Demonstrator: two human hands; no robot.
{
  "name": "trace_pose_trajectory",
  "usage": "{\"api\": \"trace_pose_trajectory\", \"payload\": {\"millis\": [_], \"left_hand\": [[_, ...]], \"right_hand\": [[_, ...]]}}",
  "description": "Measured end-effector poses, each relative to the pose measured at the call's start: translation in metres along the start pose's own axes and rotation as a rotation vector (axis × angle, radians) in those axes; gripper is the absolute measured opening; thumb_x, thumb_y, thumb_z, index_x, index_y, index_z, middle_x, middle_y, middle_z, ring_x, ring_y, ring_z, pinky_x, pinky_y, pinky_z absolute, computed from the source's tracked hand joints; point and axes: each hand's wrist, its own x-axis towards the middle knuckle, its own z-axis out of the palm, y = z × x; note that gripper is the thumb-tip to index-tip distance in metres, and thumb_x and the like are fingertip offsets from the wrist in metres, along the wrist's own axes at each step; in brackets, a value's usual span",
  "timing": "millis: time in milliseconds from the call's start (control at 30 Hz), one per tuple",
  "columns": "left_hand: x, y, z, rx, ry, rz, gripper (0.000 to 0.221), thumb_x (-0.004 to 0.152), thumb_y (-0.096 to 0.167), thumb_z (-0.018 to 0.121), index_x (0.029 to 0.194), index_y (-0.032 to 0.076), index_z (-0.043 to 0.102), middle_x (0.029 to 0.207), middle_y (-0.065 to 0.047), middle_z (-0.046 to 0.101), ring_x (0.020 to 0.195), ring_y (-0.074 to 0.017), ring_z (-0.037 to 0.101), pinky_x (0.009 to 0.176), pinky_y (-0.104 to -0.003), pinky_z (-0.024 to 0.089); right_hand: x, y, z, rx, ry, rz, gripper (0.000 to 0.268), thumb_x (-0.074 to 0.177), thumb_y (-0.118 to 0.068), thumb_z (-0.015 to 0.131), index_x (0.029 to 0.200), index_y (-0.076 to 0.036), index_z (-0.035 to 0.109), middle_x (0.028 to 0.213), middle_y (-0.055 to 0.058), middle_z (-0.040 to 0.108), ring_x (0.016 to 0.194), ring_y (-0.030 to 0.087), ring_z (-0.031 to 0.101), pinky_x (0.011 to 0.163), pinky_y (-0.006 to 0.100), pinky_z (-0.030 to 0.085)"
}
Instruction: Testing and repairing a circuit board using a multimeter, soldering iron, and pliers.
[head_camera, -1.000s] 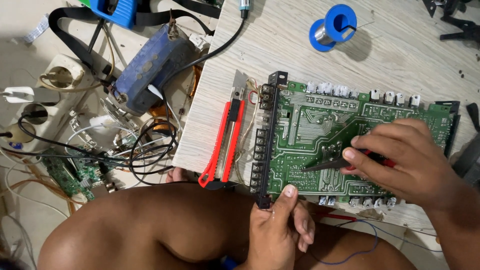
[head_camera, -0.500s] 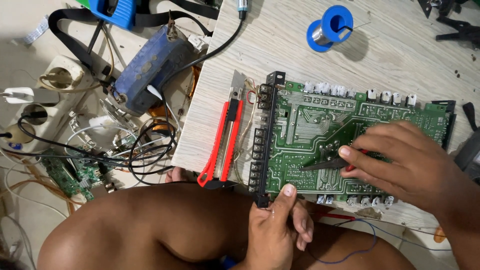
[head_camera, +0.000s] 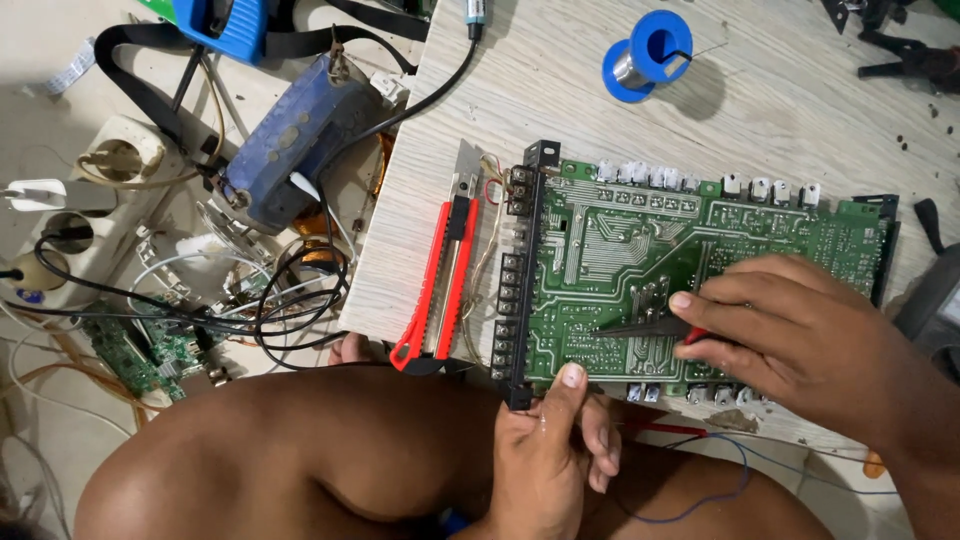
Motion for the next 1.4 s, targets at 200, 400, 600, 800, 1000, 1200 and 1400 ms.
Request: {"api": "trace_pose_trajectory", "payload": {"millis": [200,400,600,800,1000,1200,1400], "left_hand": [[0.001,-0.003,-0.002,-0.085,-0.023,0.032,0.040,0.109,0.011,0.051,0.072,-0.002,0.056,0.050,-0.009,0.051,0.041,-0.0166,0.049,0.036,-0.026,0.035],[0.001,-0.005,-0.003,-0.176,-0.042,0.009,0.029,0.108,0.011,0.053,0.083,-0.002,0.056,0.053,-0.009,0.051,0.039,-0.0150,0.043,0.034,-0.025,0.030],[0.001,-0.007,-0.002,-0.025,0.088,-0.023,0.056,0.108,0.021,0.052,0.056,0.001,0.053,0.043,-0.013,0.050,0.032,-0.0166,0.040,0.033,-0.026,0.030],[0.002,-0.017,-0.013,-0.052,0.075,0.054,0.047,0.110,0.018,0.047,0.067,-0.001,0.054,0.046,-0.009,0.048,0.033,-0.0167,0.042,0.032,-0.027,0.032],[0.003,-0.021,-0.016,-0.076,0.105,0.070,0.040,0.109,0.016,0.049,0.074,-0.004,0.054,0.050,-0.013,0.048,0.034,-0.0200,0.042,0.030,-0.029,0.029],[0.002,-0.022,-0.021,-0.064,0.141,0.071,0.041,0.108,0.015,0.051,0.071,-0.001,0.051,0.048,-0.009,0.043,0.031,-0.0166,0.038,0.027,-0.027,0.026],[0.002,-0.018,-0.017,-0.027,0.081,0.110,0.043,0.111,0.011,0.043,0.071,-0.003,0.053,0.047,-0.011,0.045,0.030,-0.0204,0.041,0.029,-0.029,0.032]], "right_hand": [[-0.009,-0.031,-0.001,-0.018,0.218,0.101,0.047,0.068,-0.015,0.087,0.112,-0.003,0.073,0.108,0.010,0.074,0.100,0.027,0.069,0.088,0.039,0.056],[-0.040,-0.068,0.018,0.022,0.359,0.473,0.049,0.071,-0.007,0.086,0.116,0.004,0.072,0.113,0.015,0.073,0.095,0.027,0.069,0.088,0.037,0.055],[-0.056,-0.075,0.058,0.074,0.532,0.482,0.049,0.074,-0.003,0.087,0.119,0.008,0.070,0.118,0.019,0.072,0.106,0.031,0.068,0.098,0.041,0.054],[-0.049,-0.067,0.061,-0.008,0.515,0.327,0.042,0.074,-0.011,0.088,0.113,-0.001,0.075,0.111,0.013,0.071,0.103,0.030,0.068,0.095,0.043,0.057],[-0.054,-0.064,0.063,0.041,0.452,0.294,0.041,0.068,-0.015,0.088,0.107,-0.008,0.078,0.107,0.011,0.072,0.094,0.028,0.070,0.086,0.041,0.060],[-0.054,-0.059,0.067,0.053,0.426,0.247,0.045,0.067,-0.019,0.088,0.109,-0.011,0.078,0.102,0.009,0.071,0.088,0.025,0.071,0.082,0.039,0.061],[-0.054,-0.062,0.072,0.024,0.396,0.302,0.044,0.066,-0.022,0.089,0.109,-0.015,0.079,0.101,0.007,0.073,0.094,0.023,0.072,0.085,0.038,0.061]]}}
